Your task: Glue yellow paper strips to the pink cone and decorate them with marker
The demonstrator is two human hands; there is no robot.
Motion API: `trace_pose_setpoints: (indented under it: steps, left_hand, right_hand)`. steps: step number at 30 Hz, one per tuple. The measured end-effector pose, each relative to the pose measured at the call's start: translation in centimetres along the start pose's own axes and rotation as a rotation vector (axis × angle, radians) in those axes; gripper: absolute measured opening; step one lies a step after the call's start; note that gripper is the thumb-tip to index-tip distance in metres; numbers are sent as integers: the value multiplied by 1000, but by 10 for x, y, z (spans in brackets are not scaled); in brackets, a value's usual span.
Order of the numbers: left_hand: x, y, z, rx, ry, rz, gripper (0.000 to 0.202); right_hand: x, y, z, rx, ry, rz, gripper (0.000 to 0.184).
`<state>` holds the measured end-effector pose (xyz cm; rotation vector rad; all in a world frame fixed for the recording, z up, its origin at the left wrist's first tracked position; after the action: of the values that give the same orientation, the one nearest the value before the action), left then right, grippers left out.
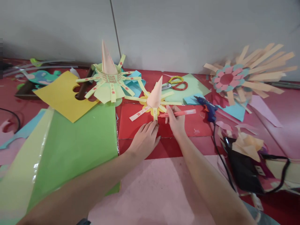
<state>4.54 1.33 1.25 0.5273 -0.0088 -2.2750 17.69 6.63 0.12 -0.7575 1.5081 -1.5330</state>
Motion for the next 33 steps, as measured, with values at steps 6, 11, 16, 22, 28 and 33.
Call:
trace_pose_setpoints:
  steps: [6, 11, 16, 22, 28, 33]
  left_hand:
    - [2, 3, -2, -34, 31, -45, 32]
    - [3, 3, 0, -49, 75, -53, 32]
    - [3, 2, -1, -32, 69, -44, 32]
    - [3, 3, -1, -27, 63, -44, 32]
    - [3, 3, 0, -27, 60, -39, 31]
    - [3, 3, 0, -16, 53, -38, 31]
  right_hand:
    - [2, -5, -3, 68, -38, 25, 37]
    - [2, -4, -7, 126, -137, 86, 37]
    - [2, -4, -9, 143, -156, 110, 36]
    - [3, -7, -10, 167, -167, 115, 34]
    - [3, -8, -8, 167, -147, 125, 35]
    - [3, -8, -9, 183, -136, 150, 34]
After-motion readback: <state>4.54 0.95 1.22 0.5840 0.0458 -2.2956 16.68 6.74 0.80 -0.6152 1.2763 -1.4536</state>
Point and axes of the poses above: each hand's wrist, its own x-axis away from the middle knuckle, its own z-axis out of the back of the hand, y = z × x, the point moved 7 cm from there along -x, towards the middle knuckle, and after that the axes turned 8 degrees about y, right-handed, at the moved point
